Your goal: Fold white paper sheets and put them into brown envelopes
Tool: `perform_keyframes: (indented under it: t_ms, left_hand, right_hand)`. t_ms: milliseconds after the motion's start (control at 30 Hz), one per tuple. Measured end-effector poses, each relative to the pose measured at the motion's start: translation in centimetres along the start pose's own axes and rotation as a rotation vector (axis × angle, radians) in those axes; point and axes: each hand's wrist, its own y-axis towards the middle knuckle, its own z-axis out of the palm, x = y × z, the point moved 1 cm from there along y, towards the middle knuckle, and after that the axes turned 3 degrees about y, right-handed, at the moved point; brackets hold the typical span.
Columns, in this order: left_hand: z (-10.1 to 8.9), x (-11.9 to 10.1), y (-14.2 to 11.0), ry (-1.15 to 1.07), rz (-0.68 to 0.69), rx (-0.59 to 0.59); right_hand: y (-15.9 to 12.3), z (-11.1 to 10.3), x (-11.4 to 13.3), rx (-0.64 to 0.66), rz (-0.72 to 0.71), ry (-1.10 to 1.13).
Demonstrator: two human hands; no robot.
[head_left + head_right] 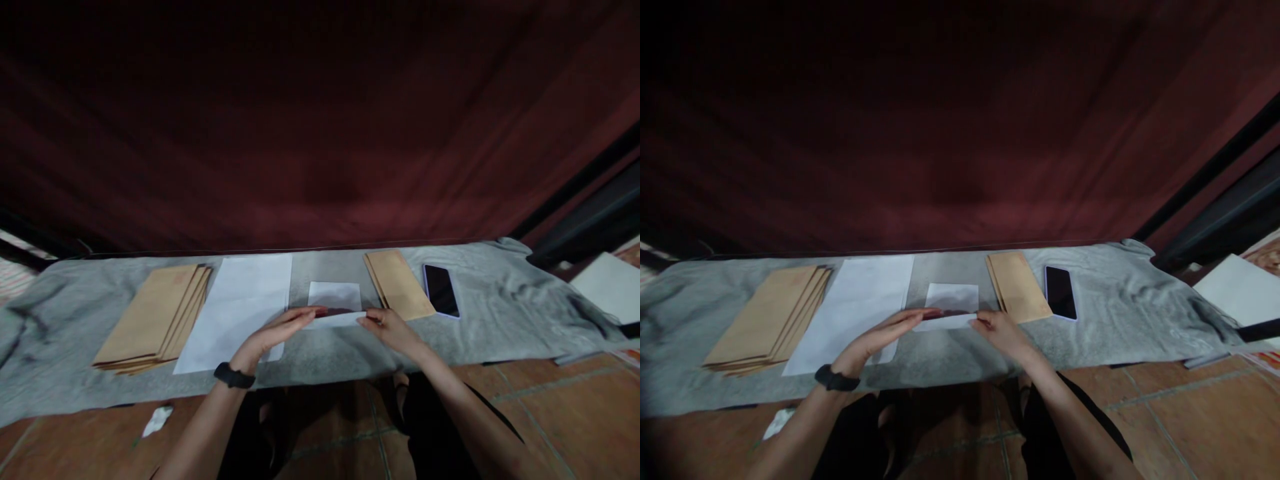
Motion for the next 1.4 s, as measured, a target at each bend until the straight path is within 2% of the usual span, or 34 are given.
perform_keyframes:
  t_ms: [67, 200, 400, 833, 1133, 1400]
  left_hand:
    - [-0.4, 0.1, -0.2, -0.043, 0.010, -0.033]
    - [-0.1, 1.4, 0.8, -0.201, 0.017, 0.037]
    - [0.7, 3.5, 2.4, -0.103, -0.053, -0.195]
    - [1.7, 4.3, 3.3, -0.030, -0.133, -0.387]
    - [2.0, 4.1, 3.9, 0.243, -0.169, -0.539]
    - [2.4, 3.4, 4.3, 0.372, -0.268, -0.579]
  right_hand:
    - [0.6, 0.1, -0.7, -0.087, 0.039, 0.058]
    - [1.6, 0.3, -1.6, -0.177, 0.082, 0.208]
    - [1.8, 0.6, -2.1, -0.139, 0.081, 0.250]
    - [2.9, 1.0, -2.6, -0.204, 0.181, -0.244]
    - [3.2, 1.9, -1.8, -0.216, 0.293, -0.488]
    - [3.3, 2.7, -0.8, -0.226, 0.369, -0.619]
